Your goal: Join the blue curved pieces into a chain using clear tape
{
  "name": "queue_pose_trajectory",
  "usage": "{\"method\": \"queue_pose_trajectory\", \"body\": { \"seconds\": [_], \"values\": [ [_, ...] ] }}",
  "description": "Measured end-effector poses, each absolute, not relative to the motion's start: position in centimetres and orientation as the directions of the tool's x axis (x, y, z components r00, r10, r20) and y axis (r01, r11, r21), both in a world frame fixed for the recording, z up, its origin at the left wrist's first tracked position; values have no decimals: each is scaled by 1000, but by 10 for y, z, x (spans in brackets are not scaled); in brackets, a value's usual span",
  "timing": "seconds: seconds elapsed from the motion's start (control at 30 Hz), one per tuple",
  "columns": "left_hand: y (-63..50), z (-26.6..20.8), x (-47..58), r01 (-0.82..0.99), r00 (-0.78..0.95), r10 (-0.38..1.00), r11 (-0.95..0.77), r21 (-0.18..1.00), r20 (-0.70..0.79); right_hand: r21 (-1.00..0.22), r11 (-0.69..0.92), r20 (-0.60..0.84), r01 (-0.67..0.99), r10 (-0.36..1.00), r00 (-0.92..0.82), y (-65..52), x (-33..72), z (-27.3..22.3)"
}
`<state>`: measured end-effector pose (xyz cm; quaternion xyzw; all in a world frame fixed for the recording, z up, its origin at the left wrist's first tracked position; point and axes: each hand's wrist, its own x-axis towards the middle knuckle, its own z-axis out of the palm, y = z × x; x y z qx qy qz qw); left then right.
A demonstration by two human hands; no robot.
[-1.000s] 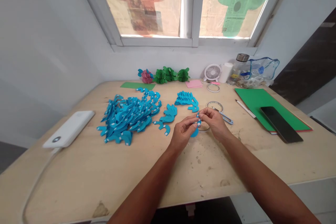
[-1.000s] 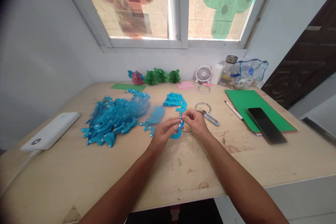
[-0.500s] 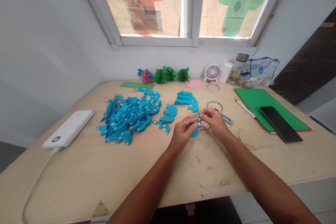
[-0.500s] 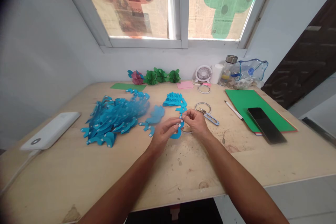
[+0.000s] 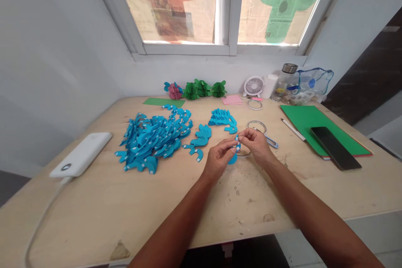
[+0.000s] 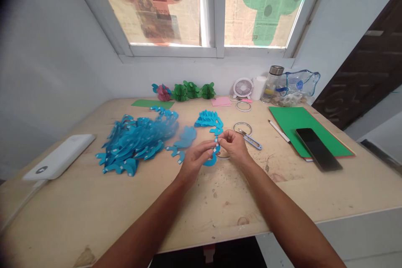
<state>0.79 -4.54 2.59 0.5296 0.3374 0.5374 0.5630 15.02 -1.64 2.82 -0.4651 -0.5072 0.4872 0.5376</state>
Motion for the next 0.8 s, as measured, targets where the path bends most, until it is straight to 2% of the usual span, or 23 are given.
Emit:
{"method": "queue_pose_trajectory", "body": {
  "seconds": [0.17,0.37,0.57,0.8],
  "values": [
    [-45,25,8,-273,189,965,-126,954,181,-994,103,102,-35,995,7,-17,151,28],
    [-46,25,8,-226,192,953,-188,956,233,-993,112,112,-44,994,1,-17,152,28],
    [-48,28,9,-270,189,962,-141,952,196,-992,119,118,-50,993,15,-16,152,28],
    [-48,28,9,-221,201,950,-192,956,238,-992,123,123,-40,992,-2,-16,153,28]
  ]
}}
